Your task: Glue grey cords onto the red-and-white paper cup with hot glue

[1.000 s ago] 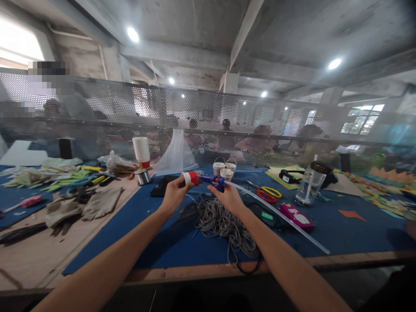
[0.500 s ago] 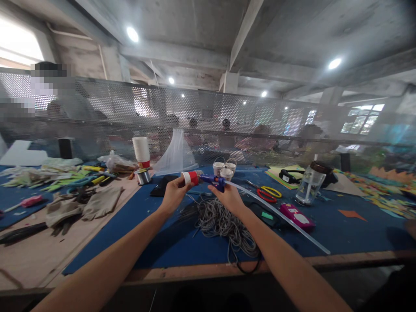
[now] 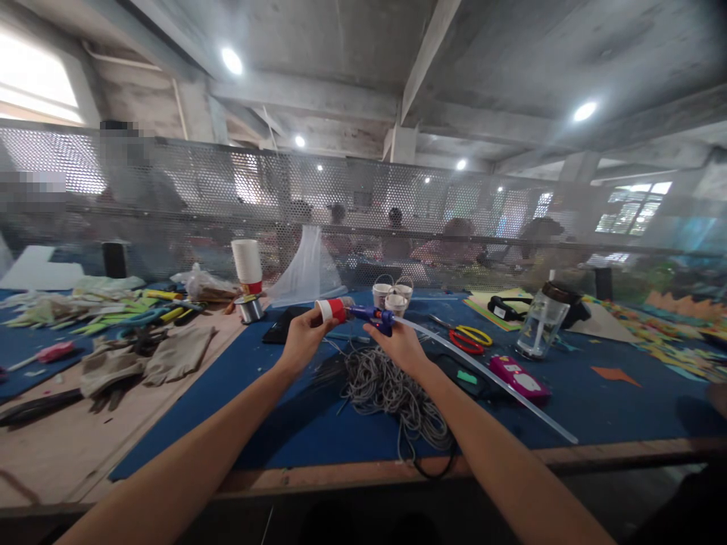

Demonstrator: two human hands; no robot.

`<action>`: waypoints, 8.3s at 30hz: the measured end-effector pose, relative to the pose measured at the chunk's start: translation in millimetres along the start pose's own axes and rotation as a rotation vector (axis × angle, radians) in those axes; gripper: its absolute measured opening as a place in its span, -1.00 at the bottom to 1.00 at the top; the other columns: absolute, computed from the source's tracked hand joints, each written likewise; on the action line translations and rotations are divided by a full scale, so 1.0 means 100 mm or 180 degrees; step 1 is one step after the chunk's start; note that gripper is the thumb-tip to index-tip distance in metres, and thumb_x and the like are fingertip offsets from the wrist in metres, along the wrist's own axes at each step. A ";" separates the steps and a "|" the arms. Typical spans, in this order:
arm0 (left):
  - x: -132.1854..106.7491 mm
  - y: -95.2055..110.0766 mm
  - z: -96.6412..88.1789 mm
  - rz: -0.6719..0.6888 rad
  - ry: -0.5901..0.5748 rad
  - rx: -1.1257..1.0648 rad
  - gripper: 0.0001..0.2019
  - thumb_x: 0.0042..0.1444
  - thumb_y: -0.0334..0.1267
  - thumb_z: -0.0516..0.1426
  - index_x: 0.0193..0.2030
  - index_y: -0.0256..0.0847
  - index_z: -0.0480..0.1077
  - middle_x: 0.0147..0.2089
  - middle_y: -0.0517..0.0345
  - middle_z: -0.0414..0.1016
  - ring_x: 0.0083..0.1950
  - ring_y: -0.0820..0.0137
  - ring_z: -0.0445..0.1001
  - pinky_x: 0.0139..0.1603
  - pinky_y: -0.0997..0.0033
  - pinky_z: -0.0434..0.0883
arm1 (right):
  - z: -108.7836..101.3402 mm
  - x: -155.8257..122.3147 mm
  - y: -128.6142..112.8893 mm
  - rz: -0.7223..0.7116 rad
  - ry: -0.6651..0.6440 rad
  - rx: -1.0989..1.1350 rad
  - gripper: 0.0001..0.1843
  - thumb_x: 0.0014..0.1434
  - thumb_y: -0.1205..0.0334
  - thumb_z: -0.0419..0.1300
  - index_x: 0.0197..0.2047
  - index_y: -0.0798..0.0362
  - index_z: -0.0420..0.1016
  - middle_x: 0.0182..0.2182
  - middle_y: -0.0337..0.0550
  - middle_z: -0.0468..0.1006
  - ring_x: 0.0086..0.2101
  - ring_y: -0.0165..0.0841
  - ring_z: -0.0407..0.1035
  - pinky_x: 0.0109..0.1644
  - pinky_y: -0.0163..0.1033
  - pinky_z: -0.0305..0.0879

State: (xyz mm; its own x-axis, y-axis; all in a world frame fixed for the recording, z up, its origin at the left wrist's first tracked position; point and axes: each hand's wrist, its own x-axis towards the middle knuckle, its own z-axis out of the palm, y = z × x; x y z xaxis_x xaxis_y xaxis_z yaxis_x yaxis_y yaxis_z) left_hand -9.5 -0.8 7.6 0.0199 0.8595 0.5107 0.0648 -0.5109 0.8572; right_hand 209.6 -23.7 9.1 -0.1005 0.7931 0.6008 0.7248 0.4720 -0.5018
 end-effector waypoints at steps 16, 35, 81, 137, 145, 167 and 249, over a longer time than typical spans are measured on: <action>0.02 -0.06 -0.01 0.0047 0.0034 0.0029 -0.57 -0.02 -0.09 0.29 -0.04 -0.30 0.56 -0.15 0.02 0.63 -0.13 0.18 0.53 -0.03 0.25 0.40 | 0.06 0.00 0.07 -0.0194 0.0045 -0.0071 -0.54 0.24 -0.17 0.13 -0.06 0.01 0.56 -0.18 -0.07 0.62 -0.13 -0.15 0.49 -0.05 -0.17 0.34; 0.01 -0.04 -0.01 0.0032 0.0019 -0.0060 -0.58 -0.05 -0.11 0.29 -0.06 -0.29 0.57 -0.17 0.03 0.63 -0.12 0.17 0.53 0.00 0.22 0.40 | 0.03 0.00 0.03 -0.0123 0.0028 -0.0020 -0.59 0.23 -0.14 0.15 -0.06 -0.01 0.56 -0.18 -0.08 0.62 -0.12 -0.14 0.48 -0.03 -0.13 0.33; 0.05 -0.04 -0.03 -0.0004 0.0188 -0.0218 -0.58 -0.07 -0.08 0.32 -0.11 -0.30 0.58 -0.18 0.04 0.63 -0.12 0.18 0.53 0.04 0.20 0.38 | 0.05 -0.01 0.06 -0.0273 -0.0011 -0.0170 -0.58 0.23 -0.15 0.15 -0.09 0.00 0.57 -0.19 -0.09 0.61 -0.15 -0.18 0.47 -0.07 -0.20 0.31; 0.04 -0.05 -0.02 -0.1009 0.0295 -0.1352 -0.59 -0.32 -0.24 0.43 -0.25 -0.33 0.58 -0.31 0.06 0.59 -0.30 0.38 0.48 -0.17 0.38 0.40 | -0.01 0.16 0.30 0.0997 -0.0372 0.1674 -0.77 0.11 0.07 0.17 -0.39 0.08 0.43 -0.71 -0.33 0.37 -0.63 -0.44 0.28 -0.43 -0.33 0.22; 0.06 -0.08 -0.04 -0.1004 0.0369 -0.1384 -0.58 -0.36 -0.27 0.43 -0.26 -0.34 0.58 -0.33 0.05 0.59 -0.37 0.40 0.47 -0.26 0.38 0.39 | 0.05 0.19 0.52 0.1298 -0.0251 0.1247 -0.59 0.05 -0.11 0.22 -0.43 0.12 0.49 -0.56 -0.21 0.47 -0.52 -0.38 0.36 -0.41 -0.32 0.21; -0.04 0.07 0.06 -0.0970 -0.0126 -0.1608 -0.59 -0.24 -0.27 0.42 -0.17 -0.34 0.57 -0.22 -0.01 0.62 -0.26 0.34 0.53 -0.12 0.32 0.44 | 0.01 0.09 0.43 0.0926 -0.0293 -0.1828 -0.60 0.22 -0.01 0.18 -0.14 0.19 0.53 -0.12 0.26 0.55 -0.05 -0.03 0.43 -0.01 -0.03 0.27; -0.14 0.22 0.11 -0.0471 -0.1317 -0.0240 -0.65 -0.04 -0.16 0.31 -0.13 -0.31 0.55 -0.19 0.04 0.62 -0.17 0.23 0.52 -0.08 0.31 0.36 | -0.03 0.02 -0.04 -0.0721 0.0461 0.0260 -0.83 0.27 0.15 0.18 -0.31 0.00 0.53 -0.33 -0.18 0.53 -0.26 -0.34 0.42 -0.10 -0.28 0.30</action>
State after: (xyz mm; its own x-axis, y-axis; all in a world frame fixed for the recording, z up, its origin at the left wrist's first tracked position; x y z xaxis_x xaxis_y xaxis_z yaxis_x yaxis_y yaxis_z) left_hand 3.0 -24.2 18.2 0.4145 0.8497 0.3259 0.0242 -0.3683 0.9294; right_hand 208.5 -25.8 14.5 -0.1510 0.6032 0.7832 0.6371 0.6651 -0.3894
